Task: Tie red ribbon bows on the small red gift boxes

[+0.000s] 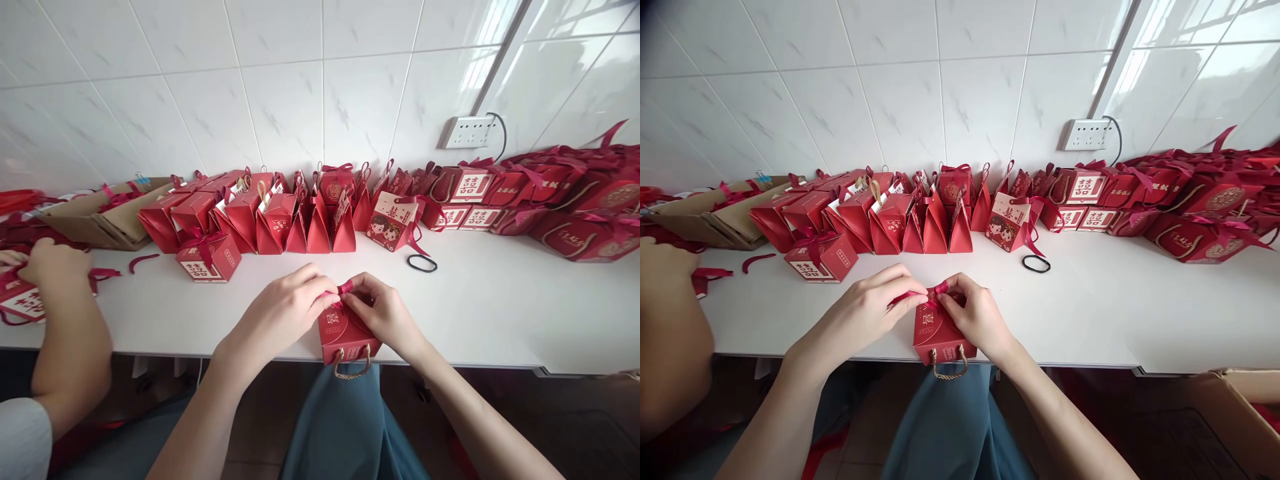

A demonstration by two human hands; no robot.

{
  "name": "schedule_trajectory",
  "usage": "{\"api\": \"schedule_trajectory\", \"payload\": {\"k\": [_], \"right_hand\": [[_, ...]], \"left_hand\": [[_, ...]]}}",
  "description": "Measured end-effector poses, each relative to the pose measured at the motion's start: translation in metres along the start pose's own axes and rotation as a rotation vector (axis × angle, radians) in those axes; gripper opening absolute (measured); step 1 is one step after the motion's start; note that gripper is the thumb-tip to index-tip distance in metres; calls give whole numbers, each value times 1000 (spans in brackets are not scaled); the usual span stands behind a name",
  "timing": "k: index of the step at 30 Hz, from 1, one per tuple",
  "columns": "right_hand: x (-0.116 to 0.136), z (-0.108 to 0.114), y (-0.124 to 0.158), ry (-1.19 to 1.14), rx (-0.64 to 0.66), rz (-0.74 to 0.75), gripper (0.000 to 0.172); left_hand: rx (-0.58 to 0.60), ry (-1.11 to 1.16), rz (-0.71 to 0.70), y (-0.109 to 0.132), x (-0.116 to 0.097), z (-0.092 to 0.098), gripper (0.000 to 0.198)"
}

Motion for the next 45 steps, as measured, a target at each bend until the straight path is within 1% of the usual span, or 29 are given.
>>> {"api": "schedule_trajectory", "payload": {"k": [2, 4, 7, 10, 11, 12, 14, 17, 19, 20, 23, 26, 29, 31, 32, 34, 35, 36, 37, 38, 39, 42, 43, 45], "right_hand": [[3, -3, 0, 17, 32, 30, 8], [8, -5, 0, 56, 52, 81, 14], [11, -6, 1, 105, 65, 140, 20], [8, -4, 0, 42, 36, 124, 9], [6, -3, 0, 6, 22, 103, 10], [4, -3, 0, -22, 14, 84, 15], [3, -4, 0, -42, 36, 59, 19], [4, -7, -1, -1, 80, 68, 12], [4, -6, -2, 14, 79, 82, 14], [5, -6, -2, 12, 76, 89, 15], [5, -5, -1, 1, 69, 101, 16], [5, -3, 0, 29, 29, 103, 14], [5, -1, 1, 41, 0, 102, 11], [4, 0, 1, 41, -14, 86, 9], [4, 1, 2, 44, -20, 75, 9], [5, 2, 1, 57, -32, 56, 9], [5, 2, 1, 64, -36, 51, 10], [6, 2, 1, 70, -37, 49, 10], [6, 1, 1, 73, -37, 50, 11], [7, 1, 0, 77, -36, 53, 11], [7, 0, 0, 80, -34, 55, 11], [7, 0, 0, 98, -32, 58, 11], [7, 0, 0, 104, -31, 58, 11], [6, 0, 0, 111, -25, 58, 11]], "left_hand": [[48, 15, -1, -7, -4, 1, 21], [101, 36, 18, -11, -5, 2, 19], [138, 47, 41, -12, -6, 8, 15], [157, 33, 56, -9, -6, 12, 15], [158, 17, 57, -9, -6, 13, 16], [159, -1, 54, -9, -6, 13, 16], [145, -41, 18, -12, -10, 12, 17], [102, -64, -86, -21, -17, 8, 18], [78, -15, -122, -28, -15, 5, 17], [67, 28, -117, -31, -11, 3, 16], [18, 165, -19, -38, 15, -4, 10], [-31, 264, 90, -35, 46, -17, 6], [-101, 309, 108, -25, 62, -28, 9], [-191, 317, 88, -15, 62, -27, 11], [-245, 314, 60, -11, 58, -24, 11], [-327, 300, -24, -2, 42, -12, 10], [-341, 301, -70, 1, 32, -7, 9], [-328, 312, -106, 3, 23, -2, 8], [-285, 341, -117, 3, 15, 0, 8], [-240, 384, -100, 3, 10, 2, 6], [-194, 433, -57, 3, 8, 3, 5], [-50, 552, 97, 3, 11, 1, 10], [6, 578, 123, 3, 12, -1, 11], [119, 602, 129, 5, 13, -4, 14]]}}
Point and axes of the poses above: each hand's wrist, its own y-axis away from the middle knuckle, its own z-axis out of the back of the hand, x = y × z, the point moved 8 cm from there along -y, towards the middle knuckle, and after that the axes turned 6 degrees about x, right-handed, at the moved point
